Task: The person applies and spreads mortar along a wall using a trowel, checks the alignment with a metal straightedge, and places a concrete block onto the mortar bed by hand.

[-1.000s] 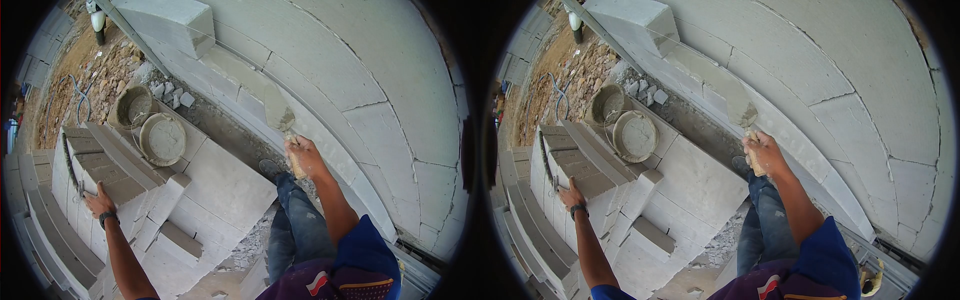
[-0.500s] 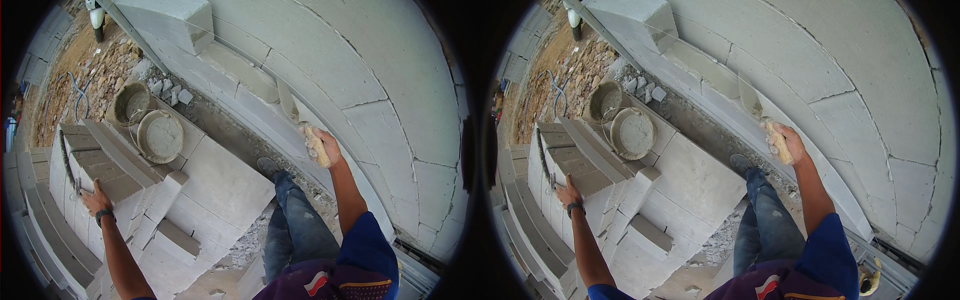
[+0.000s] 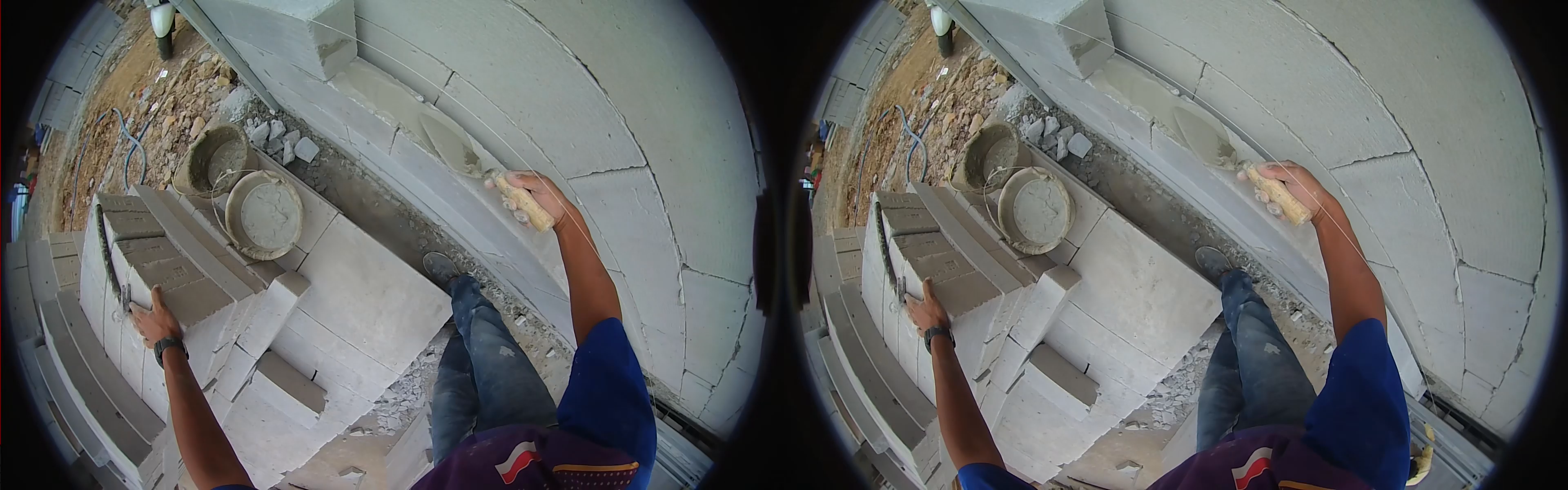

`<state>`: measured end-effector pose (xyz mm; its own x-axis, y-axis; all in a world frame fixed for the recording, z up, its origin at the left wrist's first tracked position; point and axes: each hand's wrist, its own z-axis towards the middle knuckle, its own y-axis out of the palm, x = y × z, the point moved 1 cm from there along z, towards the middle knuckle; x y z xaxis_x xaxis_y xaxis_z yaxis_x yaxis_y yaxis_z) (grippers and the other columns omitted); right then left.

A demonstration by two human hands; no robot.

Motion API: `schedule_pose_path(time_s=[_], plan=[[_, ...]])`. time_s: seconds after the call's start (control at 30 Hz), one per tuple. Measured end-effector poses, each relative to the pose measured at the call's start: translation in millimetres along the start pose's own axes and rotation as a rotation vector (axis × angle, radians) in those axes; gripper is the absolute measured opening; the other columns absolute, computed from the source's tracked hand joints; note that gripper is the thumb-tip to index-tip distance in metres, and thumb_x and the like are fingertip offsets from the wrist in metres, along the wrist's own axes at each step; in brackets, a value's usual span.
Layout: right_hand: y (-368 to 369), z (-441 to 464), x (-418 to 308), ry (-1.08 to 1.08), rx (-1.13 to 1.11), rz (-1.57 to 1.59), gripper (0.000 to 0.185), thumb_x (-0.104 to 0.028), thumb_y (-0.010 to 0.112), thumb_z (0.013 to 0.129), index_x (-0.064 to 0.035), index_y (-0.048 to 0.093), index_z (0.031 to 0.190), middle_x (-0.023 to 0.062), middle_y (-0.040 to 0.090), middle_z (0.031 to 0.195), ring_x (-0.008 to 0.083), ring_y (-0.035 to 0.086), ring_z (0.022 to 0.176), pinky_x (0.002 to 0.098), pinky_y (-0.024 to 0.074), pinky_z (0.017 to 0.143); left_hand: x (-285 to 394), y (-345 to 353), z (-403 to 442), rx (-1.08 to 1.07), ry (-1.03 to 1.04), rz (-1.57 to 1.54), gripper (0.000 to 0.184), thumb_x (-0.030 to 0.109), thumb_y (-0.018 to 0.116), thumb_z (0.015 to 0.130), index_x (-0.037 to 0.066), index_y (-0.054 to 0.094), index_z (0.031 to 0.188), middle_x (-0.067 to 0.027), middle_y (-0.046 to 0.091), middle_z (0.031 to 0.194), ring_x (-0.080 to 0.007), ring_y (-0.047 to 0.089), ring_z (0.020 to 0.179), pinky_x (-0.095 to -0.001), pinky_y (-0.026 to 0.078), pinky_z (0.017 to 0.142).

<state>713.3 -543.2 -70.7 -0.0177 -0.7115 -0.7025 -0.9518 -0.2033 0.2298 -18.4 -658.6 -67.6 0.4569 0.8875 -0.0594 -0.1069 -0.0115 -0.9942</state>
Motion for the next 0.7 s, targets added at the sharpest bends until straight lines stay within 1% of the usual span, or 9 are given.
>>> schedule_pose_path(time_s=[0.07,0.17,0.27,0.37,0.4,0.5,0.6,0.7], plan=[[-1.5,-5.0,1.2,-0.01,0.029,-0.072,0.043,-0.034,0.061,0.098,0.0014,0.066,0.121,0.0039,0.061,0.067,0.009,0.055,0.045,0.0231,0.045,0.036,0.7,-0.8,-0.6,-0.006,-0.006,0.001,0.101,0.076,0.051,0.085,0.01,0.03,0.159,-0.0157,0.027,0.165,-0.0316,0.028,0.151,-0.0584,0.021,0.12],[1.0,-23.4,5.2,0.031,0.105,-0.176,0.042,-0.031,0.065,0.097,0.0011,0.064,0.124,0.0064,0.064,0.073,0.0105,0.056,0.048,0.0255,0.0457,0.038,-0.3,1.0,0.9,-0.009,-0.009,-0.002,0.101,0.076,0.051,0.085,0.01,0.03,0.159,-0.0152,0.026,0.166,-0.0312,0.027,0.152,-0.0592,0.02,0.12],[-8.4,-34.2,32.3,0.075,0.292,-0.222,0.039,-0.026,0.065,0.097,0.0012,0.062,0.125,0.0079,0.064,0.079,0.0125,0.059,0.055,0.0278,0.0484,0.042,-2.2,3.5,3.2,0.0,-0.007,-0.006,0.101,0.076,0.051,0.085,0.011,0.03,0.159,-0.0152,0.026,0.166,-0.0315,0.027,0.152,-0.059,0.02,0.12],[-1.9,-48.6,47.9,0.048,0.301,-0.149,0.036,-0.021,0.065,0.097,0.0024,0.06,0.124,0.008,0.064,0.082,0.013,0.061,0.062,0.0292,0.0505,0.048,-1.4,2.7,2.1,-0.002,-0.006,-0.015,0.101,0.076,0.051,0.085,0.011,0.03,0.159,-0.0156,0.027,0.165,-0.0323,0.028,0.151,-0.0583,0.02,0.12],[3.0,-53.9,50.3,0.047,0.323,-0.159,0.032,-0.019,0.064,0.098,0.003,0.06,0.121,0.0063,0.062,0.08,0.0121,0.061,0.065,0.0287,0.0511,0.05,-0.9,1.9,1.0,-0.005,-0.006,-0.017,0.101,0.076,0.051,0.085,0.011,0.03,0.159,-0.0157,0.028,0.165,-0.0326,0.028,0.151,-0.0581,0.02,0.12],[4.9,-66.2,59.4,0.078,0.324,-0.219,0.041,-0.015,0.059,0.099,0.0031,0.054,0.135,0.008,0.065,0.087,0.0142,0.062,0.065,0.0293,0.0519,0.048,-2.3,3.0,2.1,0.003,0.005,-0.017,0.101,0.076,0.051,0.085,0.011,0.03,0.159,-0.0166,0.029,0.164,-0.0333,0.03,0.15,-0.0576,0.021,0.12],[6.9,-78.6,65.1,0.072,0.358,-0.179,0.034,-0.019,0.063,0.099,0.0032,0.06,0.124,0.0055,0.063,0.081,0.0116,0.061,0.065,0.0281,0.0506,0.05,-4.8,7.1,6.0,0.023,0.012,-0.026,0.101,0.075,0.051,0.085,0.01,0.031,0.159,-0.0174,0.03,0.164,-0.0335,0.03,0.15,-0.0582,0.021,0.119],[6.0,-91.6,75.8,0.035,0.41,-0.158,0.034,-0.019,0.063,0.099,0.0033,0.06,0.125,0.0054,0.063,0.081,0.0113,0.061,0.066,0.0284,0.0503,0.05,-4.2,7.2,6.9,0.018,0.004,-0.012,0.101,0.075,0.051,0.085,0.01,0.031,0.159,-0.0176,0.03,0.164,-0.0335,0.031,0.15,-0.0588,0.021,0.119]])
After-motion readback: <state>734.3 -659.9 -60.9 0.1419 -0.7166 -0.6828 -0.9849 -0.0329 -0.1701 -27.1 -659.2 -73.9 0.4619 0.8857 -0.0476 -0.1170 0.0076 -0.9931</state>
